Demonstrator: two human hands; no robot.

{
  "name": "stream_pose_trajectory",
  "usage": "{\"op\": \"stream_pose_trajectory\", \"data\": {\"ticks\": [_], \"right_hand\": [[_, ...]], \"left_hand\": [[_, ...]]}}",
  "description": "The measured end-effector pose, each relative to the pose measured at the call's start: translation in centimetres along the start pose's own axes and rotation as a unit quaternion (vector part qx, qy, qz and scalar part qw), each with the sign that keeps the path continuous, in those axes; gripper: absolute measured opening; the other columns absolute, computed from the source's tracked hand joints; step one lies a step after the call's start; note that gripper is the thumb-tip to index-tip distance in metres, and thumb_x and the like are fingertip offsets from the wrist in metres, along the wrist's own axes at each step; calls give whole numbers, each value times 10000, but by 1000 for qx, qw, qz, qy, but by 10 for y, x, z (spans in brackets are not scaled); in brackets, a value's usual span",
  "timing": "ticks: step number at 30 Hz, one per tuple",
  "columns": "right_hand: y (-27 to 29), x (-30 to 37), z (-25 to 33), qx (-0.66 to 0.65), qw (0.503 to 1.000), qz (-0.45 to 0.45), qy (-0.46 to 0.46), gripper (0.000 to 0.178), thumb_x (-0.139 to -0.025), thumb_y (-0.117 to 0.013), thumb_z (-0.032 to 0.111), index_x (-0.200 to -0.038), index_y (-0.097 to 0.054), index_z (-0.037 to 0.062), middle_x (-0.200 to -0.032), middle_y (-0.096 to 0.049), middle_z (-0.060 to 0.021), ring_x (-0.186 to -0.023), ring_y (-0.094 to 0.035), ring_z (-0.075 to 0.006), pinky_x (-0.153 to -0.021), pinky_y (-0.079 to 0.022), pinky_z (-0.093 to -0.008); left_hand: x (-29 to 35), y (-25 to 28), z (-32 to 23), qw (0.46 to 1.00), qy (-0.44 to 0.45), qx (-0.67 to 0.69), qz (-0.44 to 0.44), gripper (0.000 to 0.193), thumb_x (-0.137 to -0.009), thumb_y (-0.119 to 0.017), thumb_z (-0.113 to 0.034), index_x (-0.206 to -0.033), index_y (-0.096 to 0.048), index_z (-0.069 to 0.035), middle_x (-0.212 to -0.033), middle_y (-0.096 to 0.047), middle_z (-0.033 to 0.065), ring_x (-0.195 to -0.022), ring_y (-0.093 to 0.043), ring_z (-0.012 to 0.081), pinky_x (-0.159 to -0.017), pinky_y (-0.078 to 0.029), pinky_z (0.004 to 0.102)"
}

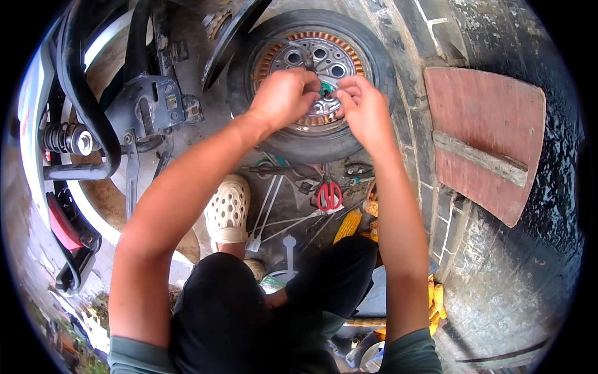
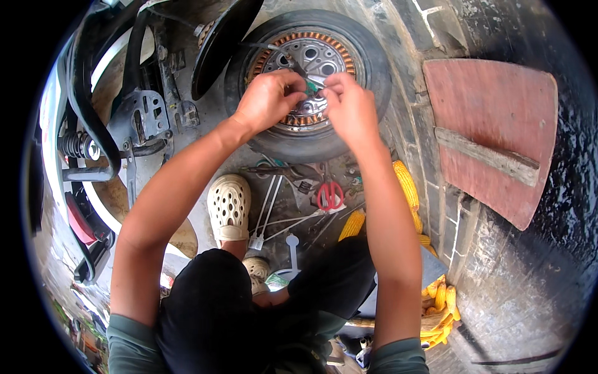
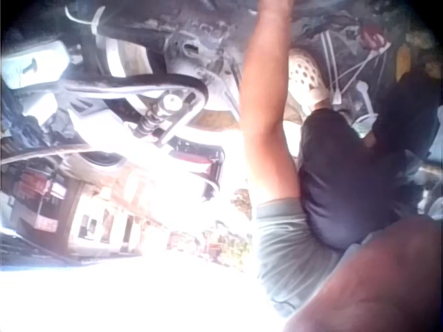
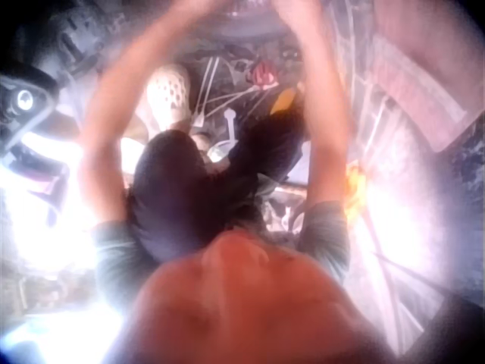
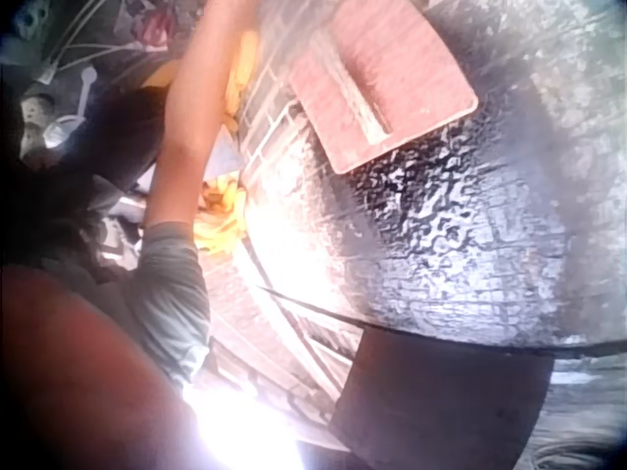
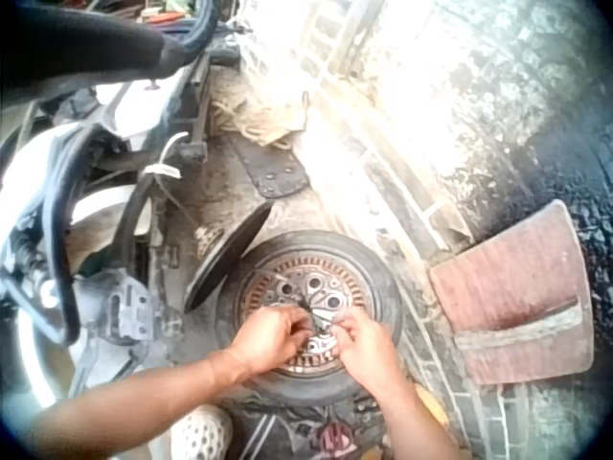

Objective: The person is sitting on the ground and repairing a motorcycle tire. They use a small green tool to manipulate the inner components of the tire, specifically the stator or rotor area.

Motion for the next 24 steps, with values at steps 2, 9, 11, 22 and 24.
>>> {"op": "stream_pose_trajectory", "data": {"ticks": [2, 9, 11, 22, 24], "right_hand": [[-5, 16, 9, 24, 998, -38, 40, 174, -918, -715, 75, -1081, -713, 15, -913, -763, -146, -759, -751, -249, -695, -580, -358], [-32, 34, 19, 95, 989, -75, 87, 270, -827, -812, 151, -1057, -737, 32, -986, -700, -110, -846, -708, -320, -747, -561, -415], [-34, 34, 18, 128, 982, -84, 107, 272, -819, -813, 149, -1053, -735, 35, -995, -700, -112, -843, -705, -323, -747, -560, -415], [-28, 28, 7, 26, 994, -81, 71, 212, -860, -773, 123, -1035, -729, 13, -901, -701, -168, -759, -702, -336, -682, -543, -415], [-27, 24, 1, 8, 998, -61, 30, 193, -895, -745, 128, -1042, -726, 4, -882, -704, -177, -750, -707, -327, -666, -538, -415]], "left_hand": [[1, 0, 7, 997, 57, 40, 45, 138, -890, -750, -74, -993, -720, 12, -847, -718, 111, -676, -688, 206, -660, -556, 331], [3, -6, 19, 960, 197, 146, 134, 153, -888, -685, -89, -946, -713, 50, -751, -699, 109, -628, -664, 158, -610, -528, 334], [5, -5, 20, 957, 209, 153, 129, 166, -863, -684, -100, -924, -720, 50, -748, -707, 133, -620, -669, 178, -616, -528, 352], [9, 4, -4, 994, 22, 83, 67, 122, -969, -676, -84, -1010, -719, 23, -815, -707, 66, -688, -640, 91, -624, -540, 298], [12, 3, -1, 994, 29, 92, 45, 127, -981, -650, -68, -1041, -718, 21, -840, -721, 77, -680, -656, 100, -636, -553, 300]]}}
Point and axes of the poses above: each hand's wrist, its own x-axis away from the middle knuckle, its own y-axis out of the back of the hand, z = x × y, the point moved 7 cm from there along -x, towards the middle knuckle
